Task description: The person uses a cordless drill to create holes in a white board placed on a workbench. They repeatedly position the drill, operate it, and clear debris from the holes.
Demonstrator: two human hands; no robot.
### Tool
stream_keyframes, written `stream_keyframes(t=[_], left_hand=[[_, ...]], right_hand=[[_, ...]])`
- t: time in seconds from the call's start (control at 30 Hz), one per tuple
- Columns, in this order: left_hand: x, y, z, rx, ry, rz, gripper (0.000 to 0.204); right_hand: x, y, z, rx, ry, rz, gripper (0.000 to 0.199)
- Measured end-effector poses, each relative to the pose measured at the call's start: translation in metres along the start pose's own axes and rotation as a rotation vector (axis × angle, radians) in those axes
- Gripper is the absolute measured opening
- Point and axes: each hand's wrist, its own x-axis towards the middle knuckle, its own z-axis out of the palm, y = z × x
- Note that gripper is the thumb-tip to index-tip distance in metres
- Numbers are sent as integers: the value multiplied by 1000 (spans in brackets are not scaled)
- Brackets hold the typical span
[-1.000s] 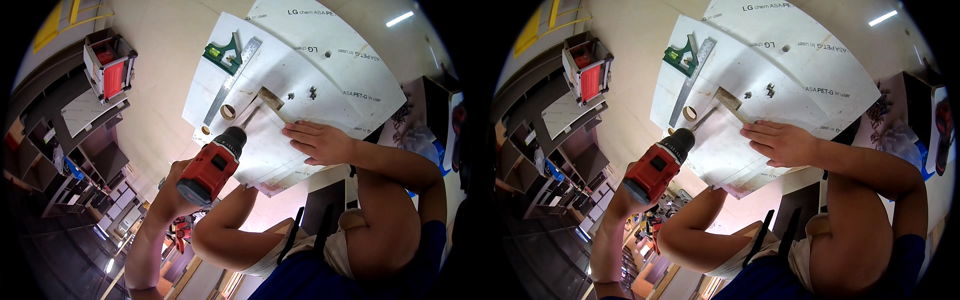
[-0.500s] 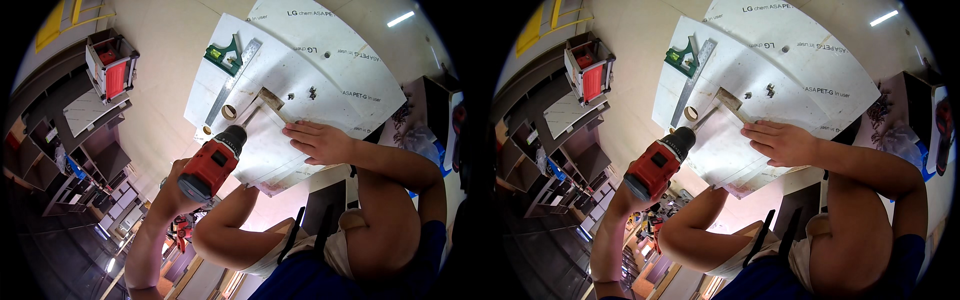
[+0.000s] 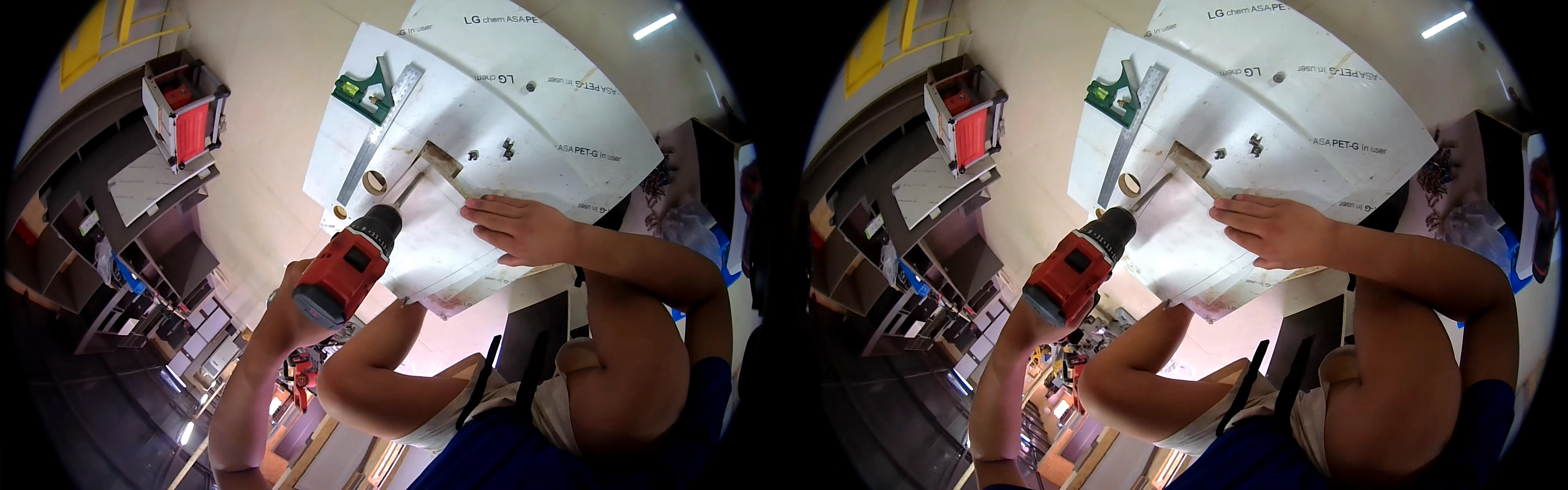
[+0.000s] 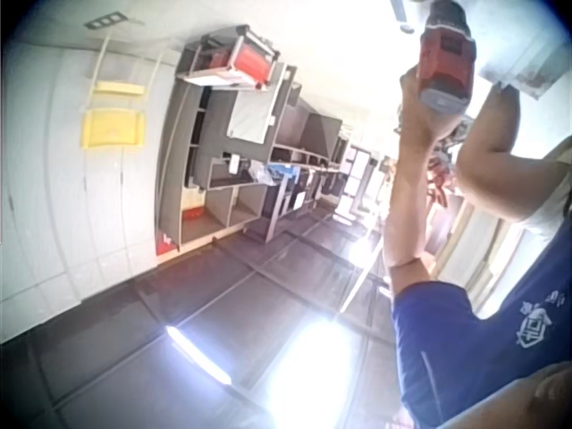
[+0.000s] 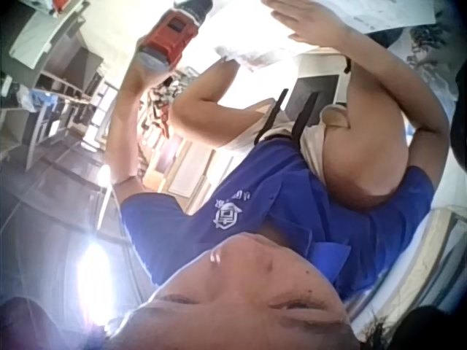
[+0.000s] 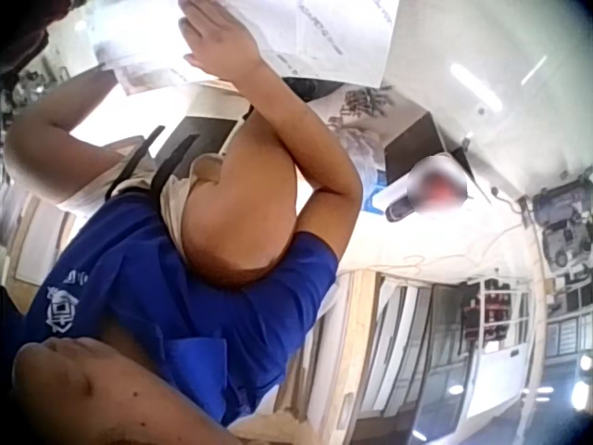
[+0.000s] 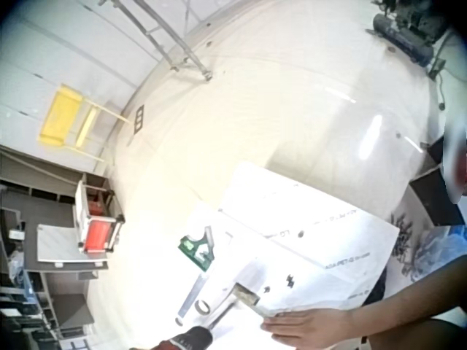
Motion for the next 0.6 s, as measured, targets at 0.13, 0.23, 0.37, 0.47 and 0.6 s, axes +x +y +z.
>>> stream_keyframes(t=[0.13, 0.23, 0.37, 0.47, 0.6], left_hand=[[4, 8, -7, -62, -89, -101, 30], [6, 12, -9, -129, -85, -98, 28], [5, 13, -7, -135, -85, -89, 27], [3, 11, -6, -95, -72, -52, 27], [3, 8, -6, -49, -48, 1, 29]], right_hand=[[0, -1, 0, 7, -8, 3, 64], [0, -1, -2, 8, -22, 0, 65], [0, 0, -1, 7, -30, 10, 67], [0, 0, 0, 6, -38, -5, 68], [2, 0, -2, -19, -47, -14, 68]])
